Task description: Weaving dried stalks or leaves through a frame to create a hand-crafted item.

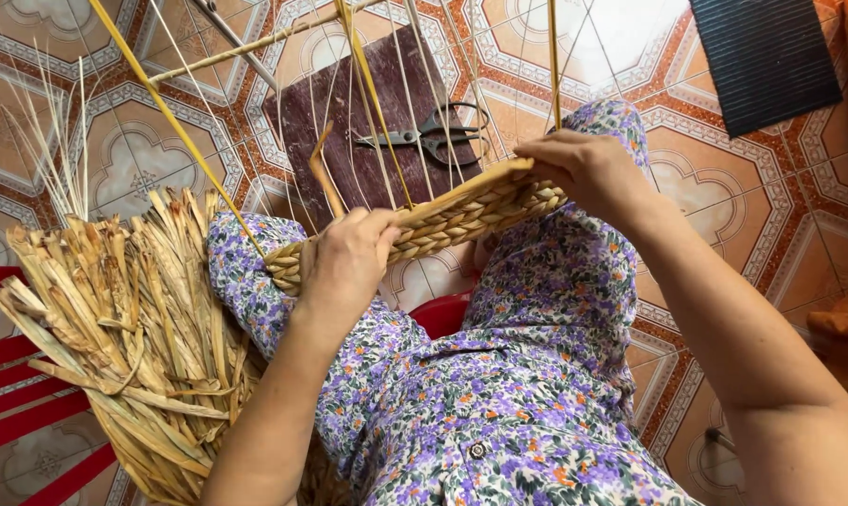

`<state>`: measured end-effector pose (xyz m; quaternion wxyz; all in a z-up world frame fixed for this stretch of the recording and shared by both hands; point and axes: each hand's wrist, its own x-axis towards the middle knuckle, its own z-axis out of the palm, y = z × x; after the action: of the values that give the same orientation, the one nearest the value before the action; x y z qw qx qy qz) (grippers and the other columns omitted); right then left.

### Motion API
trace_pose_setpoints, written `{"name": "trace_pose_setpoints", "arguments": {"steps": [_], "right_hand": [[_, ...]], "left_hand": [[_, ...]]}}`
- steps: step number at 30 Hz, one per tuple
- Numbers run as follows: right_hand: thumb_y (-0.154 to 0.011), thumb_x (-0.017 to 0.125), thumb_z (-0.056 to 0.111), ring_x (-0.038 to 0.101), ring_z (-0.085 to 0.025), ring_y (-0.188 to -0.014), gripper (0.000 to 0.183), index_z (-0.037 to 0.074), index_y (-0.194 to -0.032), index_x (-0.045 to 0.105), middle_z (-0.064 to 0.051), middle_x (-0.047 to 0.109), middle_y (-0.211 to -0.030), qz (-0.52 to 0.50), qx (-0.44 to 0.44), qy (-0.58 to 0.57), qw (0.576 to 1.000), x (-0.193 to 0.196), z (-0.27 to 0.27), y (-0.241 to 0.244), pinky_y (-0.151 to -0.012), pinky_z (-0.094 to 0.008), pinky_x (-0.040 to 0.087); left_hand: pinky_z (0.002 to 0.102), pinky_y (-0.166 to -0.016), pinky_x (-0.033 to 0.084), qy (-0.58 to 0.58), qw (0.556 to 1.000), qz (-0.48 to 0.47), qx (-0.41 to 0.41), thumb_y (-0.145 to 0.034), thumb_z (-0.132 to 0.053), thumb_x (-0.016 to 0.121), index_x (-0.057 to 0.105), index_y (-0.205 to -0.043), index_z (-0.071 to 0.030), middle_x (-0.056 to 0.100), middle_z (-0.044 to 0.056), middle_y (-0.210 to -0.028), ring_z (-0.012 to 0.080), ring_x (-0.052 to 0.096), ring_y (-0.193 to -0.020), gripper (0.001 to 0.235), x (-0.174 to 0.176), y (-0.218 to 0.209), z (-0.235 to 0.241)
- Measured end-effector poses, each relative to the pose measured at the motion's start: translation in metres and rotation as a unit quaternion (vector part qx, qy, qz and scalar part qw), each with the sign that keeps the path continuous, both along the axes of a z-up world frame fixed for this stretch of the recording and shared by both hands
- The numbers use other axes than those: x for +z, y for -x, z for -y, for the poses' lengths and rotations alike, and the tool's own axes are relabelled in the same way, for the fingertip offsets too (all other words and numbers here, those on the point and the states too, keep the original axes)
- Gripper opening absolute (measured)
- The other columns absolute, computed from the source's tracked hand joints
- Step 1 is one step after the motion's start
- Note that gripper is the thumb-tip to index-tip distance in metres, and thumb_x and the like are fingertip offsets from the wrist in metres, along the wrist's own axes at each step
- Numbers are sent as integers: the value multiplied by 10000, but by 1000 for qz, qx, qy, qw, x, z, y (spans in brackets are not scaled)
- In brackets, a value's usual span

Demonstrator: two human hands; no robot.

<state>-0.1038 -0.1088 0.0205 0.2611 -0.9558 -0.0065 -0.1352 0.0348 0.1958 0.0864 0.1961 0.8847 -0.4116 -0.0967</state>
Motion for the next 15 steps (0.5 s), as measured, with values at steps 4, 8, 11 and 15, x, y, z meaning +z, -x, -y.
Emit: {"name": "trace_pose_setpoints", "arguments": {"steps": [4, 8, 11, 15], "right_hand": [[-1017, 693, 157, 747, -298, -877, 145, 79, -1136, 718, -111, 757, -1033, -6, -36, 10, 999, -13, -1, -13, -772, -390, 607], [-1055, 647, 108, 744, -232, -834, 80, 31, -1071, 658, -104, 748, -927, -43, -80, -112, 990, -8, -5, -17, -716, -354, 594], [-1055, 616, 84, 740, -168, -798, 62, 28, -1082, 627, -84, 742, -879, -78, -94, -206, 971, -6, -7, -17, -683, -313, 596], [-1035, 600, 69, 723, -140, -775, 113, 26, -1139, 591, -76, 714, -862, -118, -112, -251, 954, 1, -1, -22, -656, -291, 601]], "left_hand": [[457, -778, 551, -140, 990, 13, 12, -927, -280, 735, 767, -971, -143, 708, 72, -941, 300, 683, -894, 148, 15, 0, -20], [406, -778, 544, -61, 994, 89, 4, -862, -290, 758, 787, -1024, -118, 684, 108, -999, 298, 634, -947, 238, 38, -3, -9], [384, -804, 548, 160, 982, 88, -49, -915, -266, 756, 778, -1061, -109, 693, 97, -985, 266, 644, -935, 215, 16, 10, 43], [301, -553, 628, 82, 916, -393, 14, -972, -170, 561, 608, -1315, -150, 737, 78, -683, 125, 709, -515, 347, -26, 5, 142]]}}
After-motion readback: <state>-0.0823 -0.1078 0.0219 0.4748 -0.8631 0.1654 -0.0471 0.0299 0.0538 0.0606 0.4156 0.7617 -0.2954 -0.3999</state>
